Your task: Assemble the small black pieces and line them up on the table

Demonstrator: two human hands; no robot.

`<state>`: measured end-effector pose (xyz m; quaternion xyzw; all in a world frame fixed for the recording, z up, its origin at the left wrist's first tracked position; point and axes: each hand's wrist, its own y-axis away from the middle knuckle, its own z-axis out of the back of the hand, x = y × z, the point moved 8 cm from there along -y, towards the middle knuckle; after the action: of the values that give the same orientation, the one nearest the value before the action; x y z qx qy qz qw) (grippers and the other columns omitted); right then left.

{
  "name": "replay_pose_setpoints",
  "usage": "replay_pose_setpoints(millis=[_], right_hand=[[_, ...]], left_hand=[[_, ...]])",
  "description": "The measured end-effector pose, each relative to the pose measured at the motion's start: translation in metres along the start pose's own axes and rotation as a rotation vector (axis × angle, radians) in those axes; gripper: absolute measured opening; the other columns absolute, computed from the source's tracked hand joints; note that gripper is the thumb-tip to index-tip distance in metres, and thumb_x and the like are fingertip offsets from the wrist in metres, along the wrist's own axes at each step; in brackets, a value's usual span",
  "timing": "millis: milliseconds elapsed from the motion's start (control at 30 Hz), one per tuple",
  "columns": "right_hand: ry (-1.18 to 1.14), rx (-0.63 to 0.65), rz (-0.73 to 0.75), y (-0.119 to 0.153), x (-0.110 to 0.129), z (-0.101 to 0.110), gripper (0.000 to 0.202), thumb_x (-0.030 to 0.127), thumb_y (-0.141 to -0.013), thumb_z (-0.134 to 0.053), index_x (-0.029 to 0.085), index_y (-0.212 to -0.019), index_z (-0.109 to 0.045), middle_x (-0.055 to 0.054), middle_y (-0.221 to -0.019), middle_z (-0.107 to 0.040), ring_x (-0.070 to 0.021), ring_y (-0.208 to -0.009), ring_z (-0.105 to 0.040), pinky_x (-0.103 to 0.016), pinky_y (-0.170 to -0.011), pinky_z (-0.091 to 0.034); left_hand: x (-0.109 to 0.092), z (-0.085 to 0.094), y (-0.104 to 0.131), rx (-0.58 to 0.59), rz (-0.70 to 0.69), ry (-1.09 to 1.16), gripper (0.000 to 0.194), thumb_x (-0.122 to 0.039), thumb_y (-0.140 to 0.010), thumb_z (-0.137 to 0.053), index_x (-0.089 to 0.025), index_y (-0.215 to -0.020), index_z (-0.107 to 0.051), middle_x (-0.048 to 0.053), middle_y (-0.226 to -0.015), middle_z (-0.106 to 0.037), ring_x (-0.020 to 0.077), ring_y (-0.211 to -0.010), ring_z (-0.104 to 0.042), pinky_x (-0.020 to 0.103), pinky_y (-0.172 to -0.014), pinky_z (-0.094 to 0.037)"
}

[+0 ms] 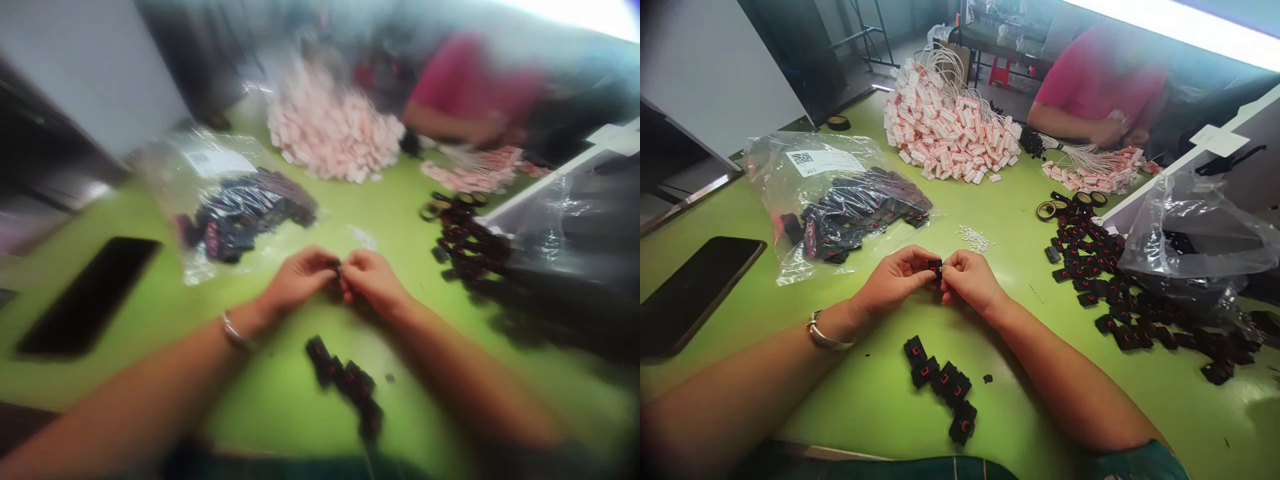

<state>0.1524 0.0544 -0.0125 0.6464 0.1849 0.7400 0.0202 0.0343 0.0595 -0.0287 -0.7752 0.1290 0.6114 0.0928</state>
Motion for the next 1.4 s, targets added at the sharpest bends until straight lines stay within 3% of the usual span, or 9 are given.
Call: replay_pose_setpoints(millis=[233, 533, 700, 900, 1067, 1167, 1300, 1400], right_hand=[[0.282, -0.067, 0.005, -0.003, 0.005, 0.002, 0.016, 0.008, -0.070, -0.051, 0.021, -0.063, -0.044, 0.010, -0.036, -0.045, -0.0093, -0.028, -0.049, -0.015, -0.027, -0.031], [-0.106, 0.075, 0.001, 0.001, 0.000, -0.002, 0.017, 0.028, -0.077, -0.060, 0.017, -0.069, -0.049, 0.005, -0.050, -0.059, -0.0085, -0.040, -0.057, -0.017, -0.041, -0.046], [0.067, 0.057, 0.009, 0.000, 0.005, -0.001, 0.010, 0.016, -0.074, -0.053, 0.019, -0.067, -0.047, 0.007, -0.043, -0.055, -0.0084, -0.035, -0.054, -0.015, -0.035, -0.040], [0.254, -0.003, 0.000, -0.002, 0.005, -0.001, 0.013, 0.011, -0.072, -0.049, 0.021, -0.066, -0.043, 0.010, -0.031, -0.044, -0.0096, -0.027, -0.046, -0.014, -0.028, -0.029], [-0.010, 0.036, 0.075, 0.001, 0.008, -0.003, 0.016, 0.029, -0.080, -0.056, 0.019, -0.071, -0.049, 0.007, -0.044, -0.052, -0.0078, -0.034, -0.050, -0.017, -0.037, -0.040], [-0.141, 0.064, 0.062, 0.002, 0.007, -0.003, 0.026, 0.043, -0.082, -0.057, 0.018, -0.076, -0.053, 0.006, -0.049, -0.054, -0.0082, -0.038, -0.052, -0.018, -0.040, -0.043], [0.002, 0.047, 0.053, 0.002, 0.008, -0.002, 0.035, 0.052, -0.079, -0.058, 0.018, -0.073, -0.052, 0.006, -0.044, -0.052, -0.0093, -0.035, -0.051, -0.018, -0.036, -0.037], [0.209, 0.036, 0.047, 0.001, 0.007, -0.001, 0.033, 0.048, -0.080, -0.059, 0.018, -0.068, -0.052, 0.006, -0.038, -0.048, -0.0087, -0.033, -0.047, -0.018, -0.036, -0.033]], left_hand=[[-0.005, 0.002, 0.003, -0.034, -0.096, -0.182, 0.020, -0.021, -0.074, -0.071, -0.015, -0.093, -0.067, 0.005, -0.093, -0.070, 0.0161, -0.086, -0.066, 0.030, -0.083, -0.053], [0.004, 0.002, -0.003, 0.030, 0.031, 0.095, 0.030, -0.024, -0.071, -0.075, -0.014, -0.096, -0.061, 0.003, -0.080, -0.070, 0.0136, -0.068, -0.067, 0.027, -0.068, -0.056], [0.002, 0.001, -0.001, 0.041, 0.003, -0.023, 0.026, -0.024, -0.073, -0.074, -0.014, -0.094, -0.063, 0.003, -0.082, -0.070, 0.0147, -0.071, -0.067, 0.030, -0.071, -0.056], [-0.006, 0.002, 0.003, -0.051, -0.085, -0.142, 0.021, -0.021, -0.072, -0.073, -0.014, -0.091, -0.067, 0.005, -0.090, -0.070, 0.0157, -0.083, -0.066, 0.030, -0.081, -0.053], [-0.001, 0.001, -0.001, -0.019, 0.033, 0.173, 0.033, -0.023, -0.068, -0.077, -0.014, -0.096, -0.060, 0.003, -0.080, -0.071, 0.0139, -0.066, -0.066, 0.030, -0.069, -0.055], [0.000, 0.001, -0.003, 0.002, 0.049, 0.228, 0.036, -0.025, -0.069, -0.077, -0.014, -0.098, -0.059, 0.004, -0.080, -0.071, 0.0139, -0.066, -0.067, 0.031, -0.069, -0.054], [0.002, -0.002, -0.001, 0.023, 0.005, 0.079, 0.036, -0.028, -0.070, -0.076, -0.015, -0.099, -0.059, 0.005, -0.086, -0.071, 0.0151, -0.071, -0.067, 0.030, -0.069, -0.054], [-0.012, 0.001, 0.000, 0.032, -0.118, -0.261, 0.037, -0.032, -0.073, -0.073, -0.015, -0.103, -0.061, 0.006, -0.089, -0.070, 0.0172, -0.078, -0.066, 0.031, -0.075, -0.053]])
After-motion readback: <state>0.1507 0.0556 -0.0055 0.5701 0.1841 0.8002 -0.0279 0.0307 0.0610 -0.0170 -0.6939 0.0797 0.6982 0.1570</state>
